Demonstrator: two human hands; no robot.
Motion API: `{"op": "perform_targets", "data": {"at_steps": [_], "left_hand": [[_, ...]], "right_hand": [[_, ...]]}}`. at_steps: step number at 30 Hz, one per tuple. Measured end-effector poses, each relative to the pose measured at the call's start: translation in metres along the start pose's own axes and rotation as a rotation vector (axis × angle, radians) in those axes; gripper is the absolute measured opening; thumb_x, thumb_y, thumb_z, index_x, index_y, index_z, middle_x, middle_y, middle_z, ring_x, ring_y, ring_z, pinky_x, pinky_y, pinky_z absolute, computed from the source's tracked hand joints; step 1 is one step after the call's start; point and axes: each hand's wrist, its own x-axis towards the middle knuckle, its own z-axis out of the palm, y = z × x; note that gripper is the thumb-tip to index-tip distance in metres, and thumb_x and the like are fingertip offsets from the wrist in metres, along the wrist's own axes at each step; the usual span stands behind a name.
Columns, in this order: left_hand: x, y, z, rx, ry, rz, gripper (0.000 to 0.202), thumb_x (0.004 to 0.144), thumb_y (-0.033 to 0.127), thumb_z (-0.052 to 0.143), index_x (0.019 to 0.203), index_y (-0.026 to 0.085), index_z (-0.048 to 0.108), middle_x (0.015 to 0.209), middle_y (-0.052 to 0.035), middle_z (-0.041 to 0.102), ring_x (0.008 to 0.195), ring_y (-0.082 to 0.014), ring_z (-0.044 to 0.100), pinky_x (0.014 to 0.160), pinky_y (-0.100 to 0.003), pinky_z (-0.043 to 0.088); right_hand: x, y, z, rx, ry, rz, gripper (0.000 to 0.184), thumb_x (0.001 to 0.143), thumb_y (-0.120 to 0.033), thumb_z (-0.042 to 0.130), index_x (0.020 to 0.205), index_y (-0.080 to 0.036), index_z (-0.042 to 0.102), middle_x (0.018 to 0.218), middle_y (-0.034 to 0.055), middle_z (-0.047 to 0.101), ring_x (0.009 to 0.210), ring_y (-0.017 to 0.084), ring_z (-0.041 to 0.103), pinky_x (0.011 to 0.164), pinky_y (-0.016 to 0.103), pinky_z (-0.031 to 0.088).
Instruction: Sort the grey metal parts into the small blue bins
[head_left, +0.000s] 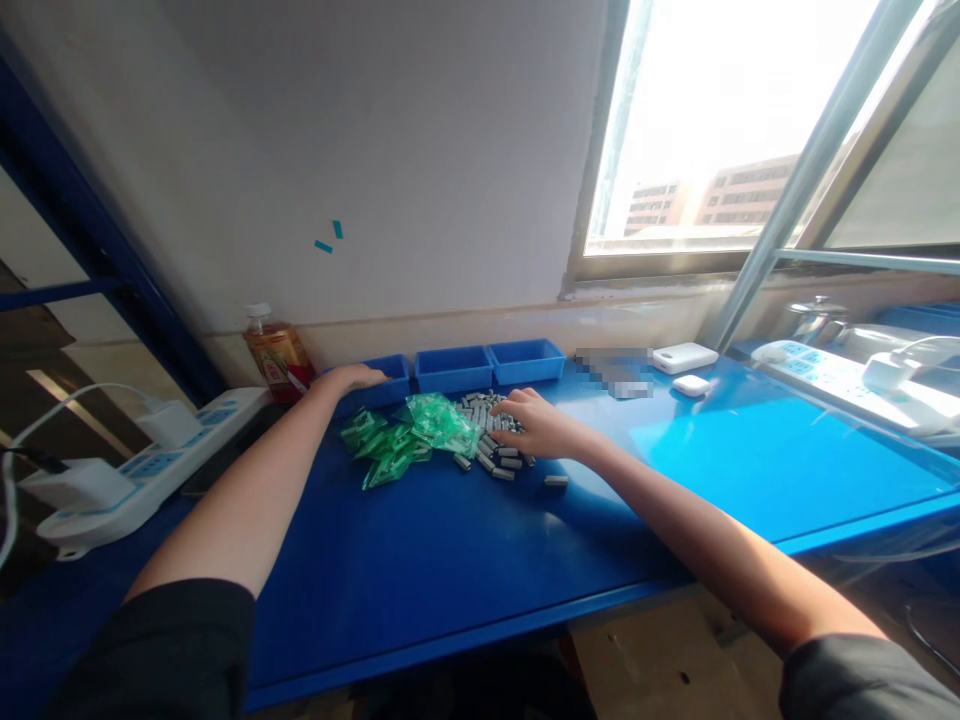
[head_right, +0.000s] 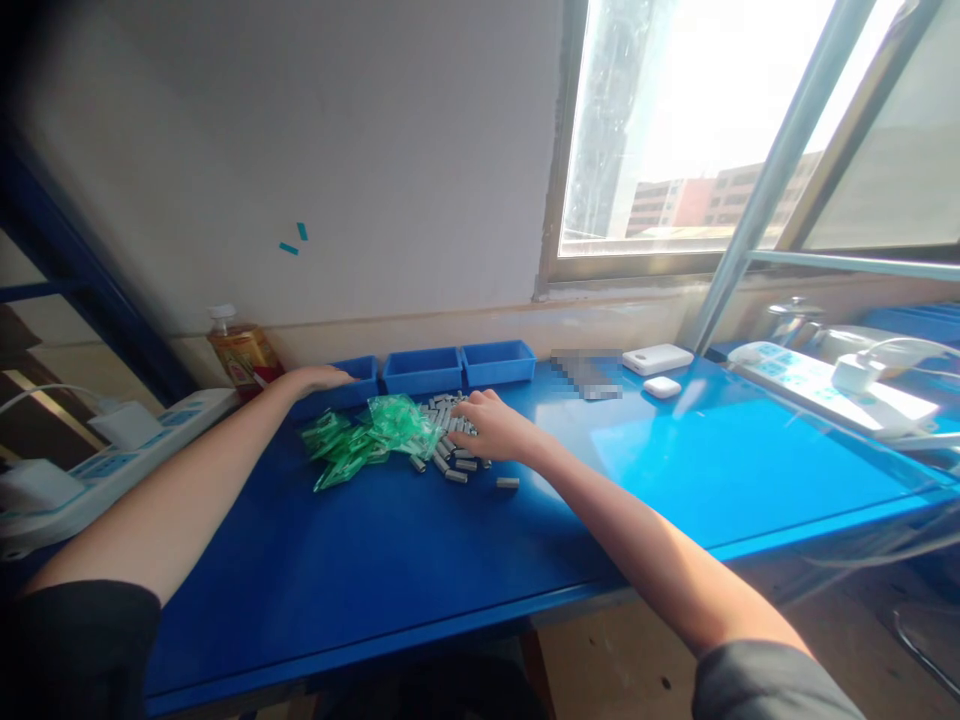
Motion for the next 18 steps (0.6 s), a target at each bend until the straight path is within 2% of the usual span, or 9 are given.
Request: {"op": "perform_targets", "data": {"at_steps": [3, 5, 7, 9, 10, 12, 15, 17, 18], "left_hand": [[-0.003, 0.005, -0.002, 0.043, -0.035, -0.075, 0.027, 0.053, 0.038, 0.075, 0.067, 0.016, 0.07, 0.07, -0.0126, 0.071, 0.077, -0.0368, 0.066, 0.07, -0.043, 0.05], [-0.005, 0.01, -0.005, 0.065, -0.008, -0.098, 0.025, 0.055, 0.035, 0.074, 0.068, 0.014, 0.069, 0.07, -0.0135, 0.07, 0.076, -0.0361, 0.066, 0.069, -0.041, 0.05], [-0.01, 0.015, -0.008, 0.08, 0.066, -0.104, 0.029, 0.064, 0.038, 0.068, 0.081, 0.014, 0.069, 0.082, -0.015, 0.071, 0.086, -0.0362, 0.065, 0.074, -0.041, 0.049], [-0.023, 0.021, -0.009, 0.093, 0.209, -0.058, 0.035, 0.076, 0.042, 0.057, 0.099, 0.017, 0.065, 0.102, -0.0145, 0.068, 0.103, -0.0349, 0.06, 0.084, -0.042, 0.046], [-0.032, 0.024, -0.008, 0.099, 0.291, -0.01, 0.036, 0.081, 0.043, 0.05, 0.107, 0.02, 0.062, 0.111, -0.0126, 0.065, 0.11, -0.033, 0.055, 0.089, -0.042, 0.043], [-0.055, 0.029, -0.001, 0.116, 0.454, 0.249, 0.032, 0.086, 0.04, 0.044, 0.108, 0.023, 0.06, 0.113, -0.0091, 0.064, 0.111, -0.0283, 0.054, 0.094, -0.039, 0.041], [-0.092, 0.031, 0.018, 0.096, 0.366, 0.595, 0.031, 0.09, 0.032, 0.037, 0.104, 0.022, 0.063, 0.113, -0.0071, 0.063, 0.111, -0.0236, 0.054, 0.099, -0.035, 0.039], [-0.111, 0.028, 0.031, 0.054, 0.244, 0.702, 0.035, 0.092, 0.034, 0.035, 0.108, 0.022, 0.063, 0.115, -0.0068, 0.063, 0.112, -0.0227, 0.053, 0.101, -0.034, 0.038], [-0.117, 0.025, 0.035, 0.025, 0.201, 0.694, 0.037, 0.092, 0.037, 0.035, 0.11, 0.022, 0.063, 0.116, -0.0069, 0.063, 0.113, -0.0229, 0.053, 0.101, -0.035, 0.038]], "right_hand": [[-0.001, 0.0, -0.002, -0.001, -0.004, 0.012, 0.035, 0.087, -0.039, 0.055, 0.115, -0.017, 0.06, 0.098, 0.0111, 0.056, 0.101, 0.027, 0.047, 0.088, 0.039, 0.04], [-0.002, 0.0, -0.003, -0.001, -0.004, 0.012, 0.036, 0.087, -0.039, 0.055, 0.115, -0.017, 0.059, 0.099, 0.0117, 0.056, 0.102, 0.027, 0.046, 0.088, 0.04, 0.04], [-0.002, 0.0, -0.004, -0.002, 0.006, 0.009, 0.036, 0.087, -0.038, 0.055, 0.116, -0.017, 0.059, 0.099, 0.0118, 0.056, 0.103, 0.028, 0.046, 0.087, 0.04, 0.041], [-0.002, 0.0, -0.006, -0.009, 0.021, -0.002, 0.036, 0.087, -0.038, 0.055, 0.116, -0.017, 0.059, 0.099, 0.0118, 0.056, 0.103, 0.027, 0.046, 0.087, 0.039, 0.041], [-0.002, 0.0, -0.007, -0.013, 0.028, -0.006, 0.036, 0.088, -0.038, 0.055, 0.116, -0.017, 0.058, 0.099, 0.0117, 0.056, 0.103, 0.027, 0.046, 0.087, 0.039, 0.041], [-0.002, -0.001, -0.007, -0.02, 0.04, -0.011, 0.036, 0.088, -0.039, 0.055, 0.117, -0.017, 0.058, 0.1, 0.0117, 0.057, 0.104, 0.027, 0.047, 0.087, 0.038, 0.041], [-0.001, 0.0, -0.005, -0.024, 0.047, -0.011, 0.036, 0.087, -0.039, 0.055, 0.116, -0.017, 0.059, 0.1, 0.0118, 0.057, 0.103, 0.027, 0.047, 0.088, 0.039, 0.04], [0.0, 0.0, -0.003, -0.02, 0.046, -0.012, 0.036, 0.087, -0.038, 0.056, 0.115, -0.016, 0.059, 0.1, 0.0119, 0.058, 0.102, 0.027, 0.048, 0.089, 0.039, 0.04], [0.001, 0.0, -0.001, -0.015, 0.044, -0.014, 0.035, 0.087, -0.038, 0.056, 0.114, -0.016, 0.06, 0.1, 0.0118, 0.059, 0.102, 0.026, 0.049, 0.089, 0.038, 0.04]]}}
